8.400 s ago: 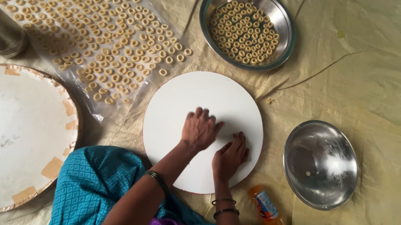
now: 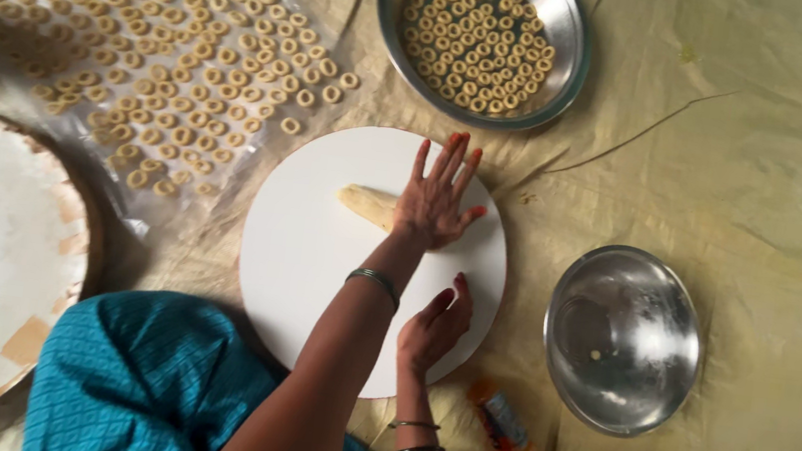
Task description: The person rolls a piece of dough into a cylindrical shape on a white board. They repeatedly roll and adjust the dough to maintain a uniform shape.
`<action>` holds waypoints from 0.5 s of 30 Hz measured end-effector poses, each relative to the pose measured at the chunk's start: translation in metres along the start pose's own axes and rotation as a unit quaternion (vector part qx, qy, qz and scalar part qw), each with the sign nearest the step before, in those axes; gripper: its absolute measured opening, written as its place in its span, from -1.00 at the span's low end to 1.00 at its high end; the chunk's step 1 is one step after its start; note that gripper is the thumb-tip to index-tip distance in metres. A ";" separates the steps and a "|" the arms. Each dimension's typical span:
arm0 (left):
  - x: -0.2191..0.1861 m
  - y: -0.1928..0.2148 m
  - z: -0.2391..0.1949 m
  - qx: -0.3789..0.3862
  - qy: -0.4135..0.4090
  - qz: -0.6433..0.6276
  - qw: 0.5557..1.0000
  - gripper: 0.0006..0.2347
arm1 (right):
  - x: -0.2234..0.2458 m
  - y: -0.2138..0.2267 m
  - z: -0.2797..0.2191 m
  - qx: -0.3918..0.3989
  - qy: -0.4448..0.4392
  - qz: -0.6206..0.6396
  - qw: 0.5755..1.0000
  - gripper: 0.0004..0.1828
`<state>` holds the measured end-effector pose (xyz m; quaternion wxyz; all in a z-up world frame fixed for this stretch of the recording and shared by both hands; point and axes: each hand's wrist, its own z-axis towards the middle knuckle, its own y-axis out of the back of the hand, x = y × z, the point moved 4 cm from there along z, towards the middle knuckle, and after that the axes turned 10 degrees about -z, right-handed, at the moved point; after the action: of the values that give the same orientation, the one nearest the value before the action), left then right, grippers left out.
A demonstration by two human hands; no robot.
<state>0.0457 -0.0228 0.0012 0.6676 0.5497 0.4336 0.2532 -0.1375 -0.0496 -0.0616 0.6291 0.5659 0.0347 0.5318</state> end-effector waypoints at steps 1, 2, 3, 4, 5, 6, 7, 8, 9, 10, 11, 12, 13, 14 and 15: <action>0.000 0.000 0.003 -0.012 -0.010 -0.003 1.000 -0.24 | 0.000 0.001 0.001 0.001 -0.002 0.002 1.000 -0.60; -0.002 -0.001 0.004 -0.024 -0.020 -0.005 1.000 -0.24 | 0.000 0.002 0.002 0.001 -0.004 0.004 1.000 -0.60; -0.002 -0.003 0.002 -0.024 -0.036 -0.006 0.999 -0.25 | 0.001 0.003 0.001 0.003 -0.007 0.008 1.000 -0.60; -0.004 -0.006 -0.002 -0.024 -0.052 -0.007 0.998 -0.26 | 0.001 0.004 0.001 0.008 -0.014 0.015 1.000 -0.59; -0.004 -0.007 -0.008 -0.025 -0.067 -0.006 0.997 -0.27 | 0.003 0.004 0.002 0.014 -0.020 0.023 0.999 -0.59; -0.004 -0.010 -0.015 -0.008 -0.060 -0.010 0.998 -0.27 | 0.004 0.004 0.001 0.021 -0.026 0.032 0.999 -0.58; -0.004 -0.012 -0.022 0.006 -0.053 -0.012 0.999 -0.27 | 0.006 0.005 0.002 0.019 -0.024 0.041 0.999 -0.57; -0.004 -0.014 -0.029 0.020 -0.045 -0.015 0.999 -0.27 | 0.007 0.005 0.001 0.016 -0.022 0.050 0.998 -0.57; -0.006 -0.013 -0.039 -0.003 -0.055 -0.021 0.998 -0.29 | 0.007 0.006 0.002 0.014 -0.020 0.057 0.998 -0.56; -0.005 -0.013 -0.051 -0.026 -0.064 -0.027 0.997 -0.30 | 0.006 0.006 0.001 0.012 -0.023 0.055 0.998 -0.56; -0.005 -0.012 -0.061 -0.051 -0.074 -0.034 0.995 -0.32 | 0.004 0.005 0.002 0.008 -0.025 0.054 0.998 -0.56; -0.006 -0.014 -0.068 -0.048 -0.078 -0.027 0.995 -0.33 | 0.002 0.004 0.002 0.005 -0.027 0.052 0.998 -0.56; -0.005 -0.016 -0.076 -0.043 -0.081 -0.020 0.996 -0.33 | 0.000 0.004 0.001 0.001 -0.021 0.054 0.998 -0.56; -0.004 -0.018 -0.085 -0.039 -0.085 -0.013 0.996 -0.34 | -0.002 0.004 0.002 -0.003 -0.014 0.057 0.998 -0.56; -0.003 -0.020 -0.094 -0.034 -0.089 -0.028 0.995 -0.34 | -0.002 0.002 0.001 -0.007 -0.009 0.061 0.998 -0.56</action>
<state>-0.0394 0.0181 -0.0183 0.7287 0.5343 0.3789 0.1997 -0.1390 -0.0523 -0.0607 0.5997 0.5668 -0.0095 0.5648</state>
